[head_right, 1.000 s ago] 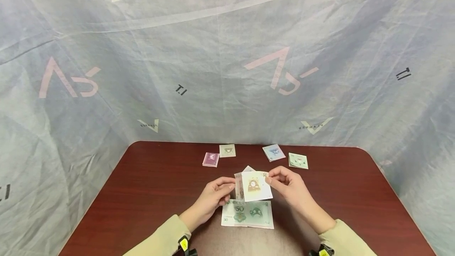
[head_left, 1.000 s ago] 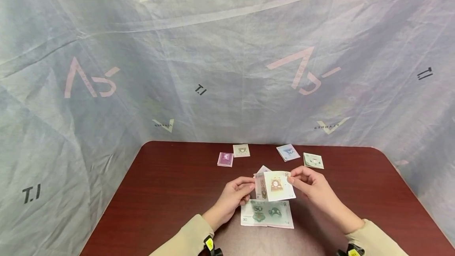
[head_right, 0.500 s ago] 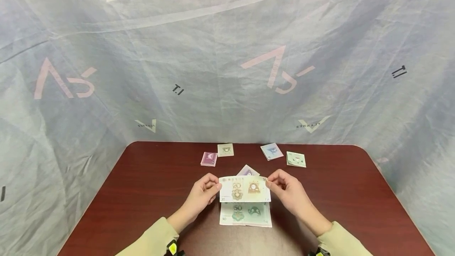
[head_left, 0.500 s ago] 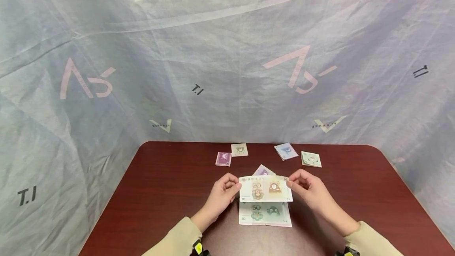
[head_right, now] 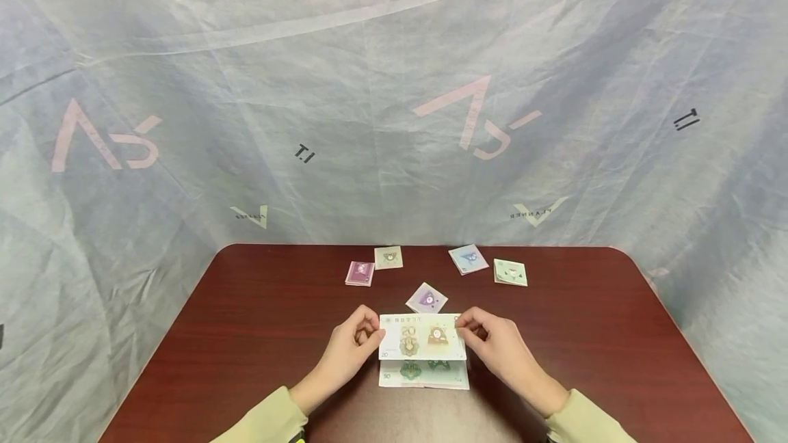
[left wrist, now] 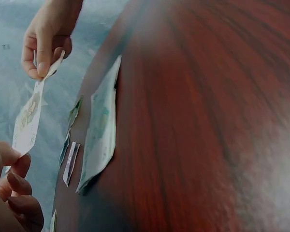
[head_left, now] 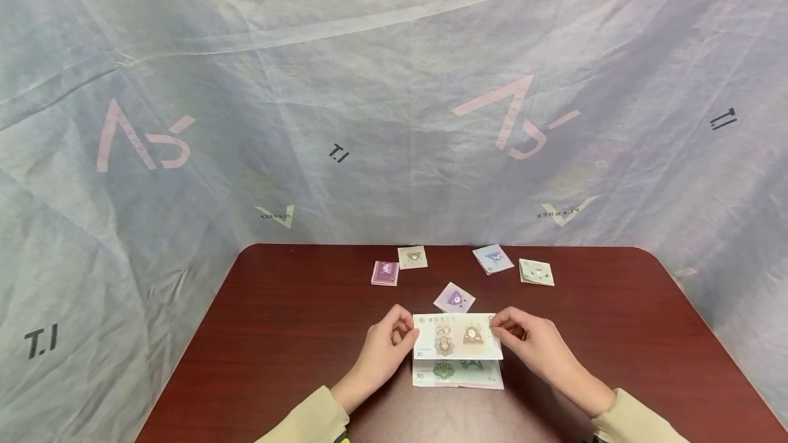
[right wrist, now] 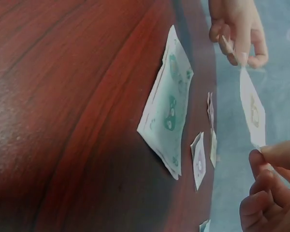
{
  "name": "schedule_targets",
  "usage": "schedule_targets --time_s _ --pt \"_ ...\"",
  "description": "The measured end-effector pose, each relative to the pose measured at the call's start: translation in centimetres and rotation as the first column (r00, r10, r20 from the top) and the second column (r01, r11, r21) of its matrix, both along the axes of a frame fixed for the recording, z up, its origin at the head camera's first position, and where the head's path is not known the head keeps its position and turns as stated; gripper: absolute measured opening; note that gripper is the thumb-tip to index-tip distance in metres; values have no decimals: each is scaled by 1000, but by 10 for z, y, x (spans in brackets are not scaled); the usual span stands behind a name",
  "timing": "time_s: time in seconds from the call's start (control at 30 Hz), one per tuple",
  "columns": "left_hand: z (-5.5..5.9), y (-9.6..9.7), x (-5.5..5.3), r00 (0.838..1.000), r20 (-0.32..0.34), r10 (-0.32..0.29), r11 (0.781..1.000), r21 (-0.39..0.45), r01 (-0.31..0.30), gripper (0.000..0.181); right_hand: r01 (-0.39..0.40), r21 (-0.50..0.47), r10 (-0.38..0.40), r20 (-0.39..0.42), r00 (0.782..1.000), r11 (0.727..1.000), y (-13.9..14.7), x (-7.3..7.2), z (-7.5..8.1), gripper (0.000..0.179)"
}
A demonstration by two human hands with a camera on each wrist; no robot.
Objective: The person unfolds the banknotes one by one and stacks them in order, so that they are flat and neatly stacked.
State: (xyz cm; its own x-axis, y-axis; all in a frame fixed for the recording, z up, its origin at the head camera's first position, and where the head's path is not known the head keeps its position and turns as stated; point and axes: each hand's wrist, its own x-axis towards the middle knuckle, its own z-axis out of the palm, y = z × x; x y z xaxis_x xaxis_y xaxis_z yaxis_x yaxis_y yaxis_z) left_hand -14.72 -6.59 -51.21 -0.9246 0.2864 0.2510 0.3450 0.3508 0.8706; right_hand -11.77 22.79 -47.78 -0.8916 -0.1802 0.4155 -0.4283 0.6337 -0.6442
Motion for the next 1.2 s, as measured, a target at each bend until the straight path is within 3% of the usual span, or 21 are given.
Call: schedule_targets --time_s 0.13,0.37,0.57,0.87,1.2 --pt "-3 -1 1 995 -94 -32 995 -94 23 15 -18 25 18 8 1000 1000 2 1 -6 23" --pt "-6 -1 6 993 -104 -60 972 -235 34 11 -53 81 49 59 997 995 3 5 -20 23" --pt "-8 0 9 989 -122 -79 953 -299 40 6 -65 125 52 109 993 990 1 7 -28 20" --pt "-18 0 9 982 -168 -85 928 -373 16 14 -80 143 73 57 996 986 4 7 -40 21" --pt "-21 1 10 978 -196 -78 893 -449 -19 14 -60 206 39 105 994 977 4 8 -44 20"
